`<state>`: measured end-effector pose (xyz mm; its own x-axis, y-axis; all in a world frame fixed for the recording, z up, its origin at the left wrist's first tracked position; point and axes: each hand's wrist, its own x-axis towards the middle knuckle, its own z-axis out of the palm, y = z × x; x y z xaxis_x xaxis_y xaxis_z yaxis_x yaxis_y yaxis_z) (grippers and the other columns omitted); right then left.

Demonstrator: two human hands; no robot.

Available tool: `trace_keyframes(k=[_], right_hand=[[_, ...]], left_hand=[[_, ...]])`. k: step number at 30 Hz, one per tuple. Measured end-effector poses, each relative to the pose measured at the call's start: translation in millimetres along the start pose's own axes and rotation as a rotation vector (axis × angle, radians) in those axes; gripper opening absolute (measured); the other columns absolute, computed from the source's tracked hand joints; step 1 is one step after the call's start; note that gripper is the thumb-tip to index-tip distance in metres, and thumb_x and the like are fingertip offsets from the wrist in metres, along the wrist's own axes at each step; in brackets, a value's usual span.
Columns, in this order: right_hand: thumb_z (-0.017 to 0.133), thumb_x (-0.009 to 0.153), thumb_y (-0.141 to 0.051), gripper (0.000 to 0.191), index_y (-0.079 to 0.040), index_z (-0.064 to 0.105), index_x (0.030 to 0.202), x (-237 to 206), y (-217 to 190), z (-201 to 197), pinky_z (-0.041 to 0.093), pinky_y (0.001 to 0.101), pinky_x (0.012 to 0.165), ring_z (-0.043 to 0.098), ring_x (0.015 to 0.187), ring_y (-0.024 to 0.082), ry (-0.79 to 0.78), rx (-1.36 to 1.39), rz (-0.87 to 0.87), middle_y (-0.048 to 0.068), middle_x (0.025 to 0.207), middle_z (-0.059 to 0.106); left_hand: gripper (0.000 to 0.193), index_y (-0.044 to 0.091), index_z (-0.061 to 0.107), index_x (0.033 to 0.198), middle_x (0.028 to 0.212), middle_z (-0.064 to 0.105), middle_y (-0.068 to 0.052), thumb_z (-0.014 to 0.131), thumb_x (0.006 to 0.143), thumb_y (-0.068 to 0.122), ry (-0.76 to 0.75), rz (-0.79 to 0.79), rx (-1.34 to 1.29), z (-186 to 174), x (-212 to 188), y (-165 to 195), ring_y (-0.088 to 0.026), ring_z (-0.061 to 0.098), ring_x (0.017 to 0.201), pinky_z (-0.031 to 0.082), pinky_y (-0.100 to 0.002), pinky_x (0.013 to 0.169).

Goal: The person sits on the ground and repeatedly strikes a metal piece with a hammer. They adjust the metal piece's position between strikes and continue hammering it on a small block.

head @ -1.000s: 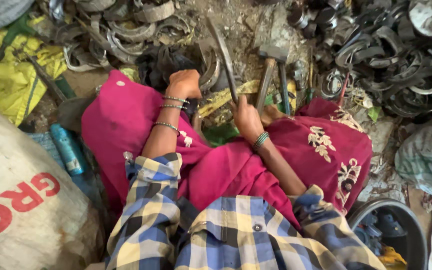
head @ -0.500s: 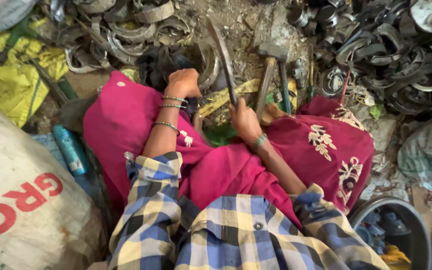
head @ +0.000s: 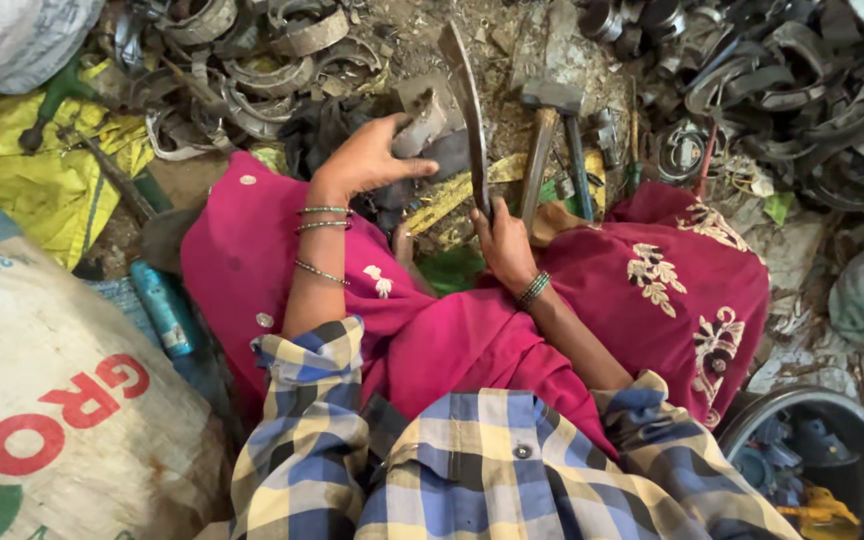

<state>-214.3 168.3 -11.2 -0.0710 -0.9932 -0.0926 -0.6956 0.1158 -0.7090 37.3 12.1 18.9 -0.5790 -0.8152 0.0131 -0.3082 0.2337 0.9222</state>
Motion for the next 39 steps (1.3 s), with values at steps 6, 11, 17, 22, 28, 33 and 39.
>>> trace_keyframes(k=[6, 11, 17, 22, 28, 33, 39], right_hand=[[0.059, 0.105, -0.026, 0.026, -0.002, 0.052, 0.111, -3.6, 0.0, -3.9, 0.048, 0.048, 0.053, 0.066, 0.058, 0.037, -0.014, 0.091, 0.027, 0.019, 0.066, 0.063], [0.06, 0.107, -0.026, 0.027, -0.001, 0.053, 0.113, -2.8, -16.3, -7.1, 0.048, 0.048, 0.054, 0.065, 0.062, 0.037, 0.01, 0.04, -0.033, 0.019, 0.067, 0.063], [0.051, 0.109, -0.026, 0.024, -0.003, 0.055, 0.115, -11.2, -45.4, -36.2, 0.05, 0.0356, 0.044, 0.06, 0.053, 0.019, -0.031, 0.176, 0.069, 0.005, 0.072, 0.065], [0.05, 0.11, -0.022, 0.023, -0.001, 0.049, 0.116, -26.8, -43.4, -47.5, 0.048, 0.0342, 0.048, 0.056, 0.056, 0.016, 0.256, 0.425, -0.222, 0.006, 0.074, 0.059], [0.058, 0.111, -0.023, 0.026, 0.001, 0.049, 0.115, -12.3, -40.4, -40.5, 0.046, 0.0426, 0.052, 0.062, 0.058, 0.029, -0.035, -0.216, -0.166, 0.014, 0.07, 0.062], [0.052, 0.11, -0.023, 0.021, -0.004, 0.052, 0.12, -23.1, -63.7, -72.7, 0.05, 0.0336, 0.047, 0.059, 0.053, 0.017, 0.086, 0.205, 0.047, 0.006, 0.071, 0.062], [0.056, 0.115, -0.024, 0.018, -0.009, 0.051, 0.122, -23.3, -59.0, -70.3, 0.05, 0.0318, 0.052, 0.055, 0.057, 0.018, 0.256, 0.732, -0.424, 0.003, 0.084, 0.06]], left_hand=[[0.078, -0.004, 0.069, 0.095, 0.067, 0.057, -0.011, 0.058, 0.093, 0.073, 0.103, -0.431, -0.22, 9.9, 14.6, -17.8, -0.016, 0.051, 0.067, 0.044, -0.043, 0.064], [0.104, -0.01, 0.057, 0.065, 0.063, 0.058, -0.03, 0.033, 0.094, 0.087, 0.422, -0.491, 0.107, 12.8, 30.3, -42.7, -0.039, 0.061, 0.064, 0.047, -0.053, 0.071], [0.094, -0.007, 0.066, 0.069, 0.072, 0.065, -0.033, 0.033, 0.095, 0.078, 0.532, -0.428, 0.124, 21.2, 29.1, -28.5, -0.051, 0.065, 0.078, 0.046, -0.059, 0.073], [0.088, -0.006, 0.07, 0.072, 0.079, 0.068, -0.033, 0.038, 0.098, 0.072, 0.586, -0.423, 0.222, 29.0, 27.8, -16.6, -0.053, 0.066, 0.084, 0.049, -0.06, 0.077], [0.084, -0.004, 0.072, 0.073, 0.082, 0.069, -0.033, 0.037, 0.098, 0.068, 0.502, -0.512, 0.177, 25.8, 28.3, -6.2, -0.051, 0.068, 0.087, 0.05, -0.059, 0.08], [0.082, -0.006, 0.071, 0.074, 0.086, 0.067, -0.036, 0.04, 0.101, 0.066, 0.593, -0.453, 0.285, 34.8, 27.7, -6.3, -0.054, 0.066, 0.089, 0.051, -0.061, 0.082], [0.083, -0.006, 0.071, 0.076, 0.088, 0.068, -0.035, 0.04, 0.1, 0.067, 0.574, -0.53, 0.265, 37.9, 31.3, -14.5, -0.053, 0.066, 0.089, 0.051, -0.06, 0.08]])
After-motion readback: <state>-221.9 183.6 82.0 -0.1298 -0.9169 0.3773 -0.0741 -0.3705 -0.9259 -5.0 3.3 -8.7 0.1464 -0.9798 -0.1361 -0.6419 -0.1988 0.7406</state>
